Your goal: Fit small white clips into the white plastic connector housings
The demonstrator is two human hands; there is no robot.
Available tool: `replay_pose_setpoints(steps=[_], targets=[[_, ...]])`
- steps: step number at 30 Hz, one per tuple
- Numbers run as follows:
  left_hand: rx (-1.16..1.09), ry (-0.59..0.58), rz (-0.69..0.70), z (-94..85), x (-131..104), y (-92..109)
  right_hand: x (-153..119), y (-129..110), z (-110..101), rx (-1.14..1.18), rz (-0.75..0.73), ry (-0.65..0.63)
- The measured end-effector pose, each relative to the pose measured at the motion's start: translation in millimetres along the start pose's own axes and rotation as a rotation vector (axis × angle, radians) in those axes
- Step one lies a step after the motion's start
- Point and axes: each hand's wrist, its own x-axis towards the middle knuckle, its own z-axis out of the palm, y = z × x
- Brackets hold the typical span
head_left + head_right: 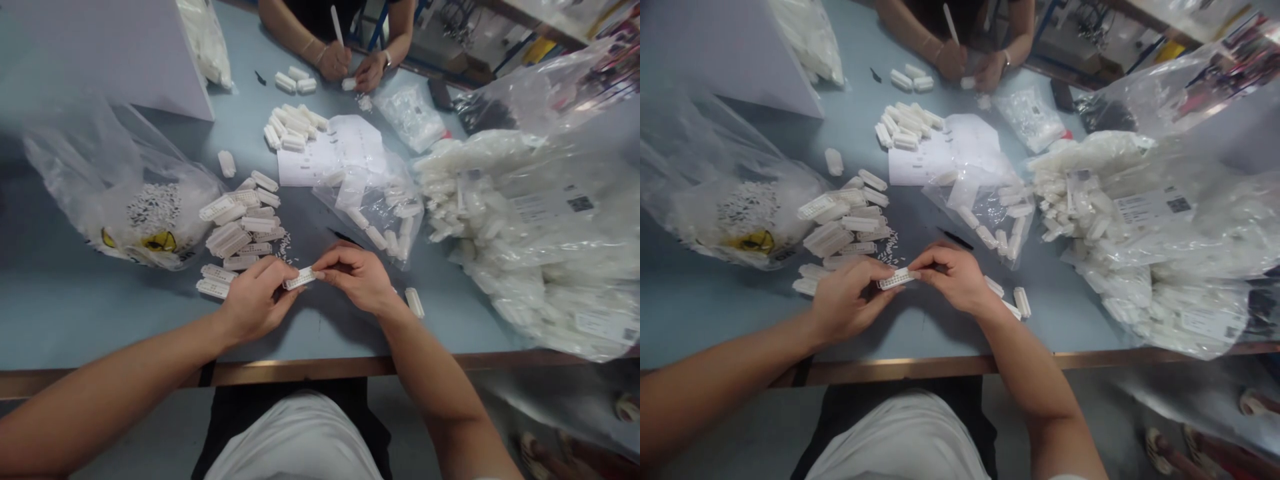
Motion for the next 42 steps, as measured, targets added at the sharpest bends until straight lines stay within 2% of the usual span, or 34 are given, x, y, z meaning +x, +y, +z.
replay_pose_setpoints(steps=[4, 10, 21, 23, 26, 29, 32, 34, 36, 42], targets=[[-0.019, 0.011, 0.065, 1.8, -2.9, -1.9, 0.5, -2.5, -3.6, 0.038, 0.030, -0.058], [-0.012, 0.036, 0.149, 2.3, -4.7, -1.2, 0.8, -4.3, -6.4, 0.291, 0.243, -0.246], [-0.085, 0.028, 0.263, 0.4, -3.9, 3.1, 0.8, -3.9, -13.0, 0.306, 0.208, -0.284], [-0.115, 0.002, 0.311, 2.6, -7.3, 2.9, 6.2, 0.0, -10.9, 0.168, 0.140, -0.207], [-0.098, -0.085, 0.342, 5.6, -11.6, 3.2, 16.7, 11.5, 2.6, -0.240, -0.049, -0.080], [-0.074, -0.125, 0.338, 5.4, -10.8, 4.3, 25.3, 23.6, 22.4, -0.590, -0.191, -0.092], [-0.078, -0.077, 0.347, 3.3, -6.9, 5.1, 29.3, 27.9, 35.2, -0.839, -0.181, -0.103], [-0.095, -0.050, 0.330, 2.0, -4.8, 5.2, 29.4, 26.5, 34.9, -0.901, -0.156, -0.105], [-0.114, -0.030, 0.266, 0.8, -3.6, 4.8, 27.6, 23.7, 27.9, -0.857, -0.144, -0.067], [-0.036, 0.030, -0.088, -2.3, 2.7, 2.7, 13.4, 12.7, -1.1, -0.329, -0.040, 0.128]])
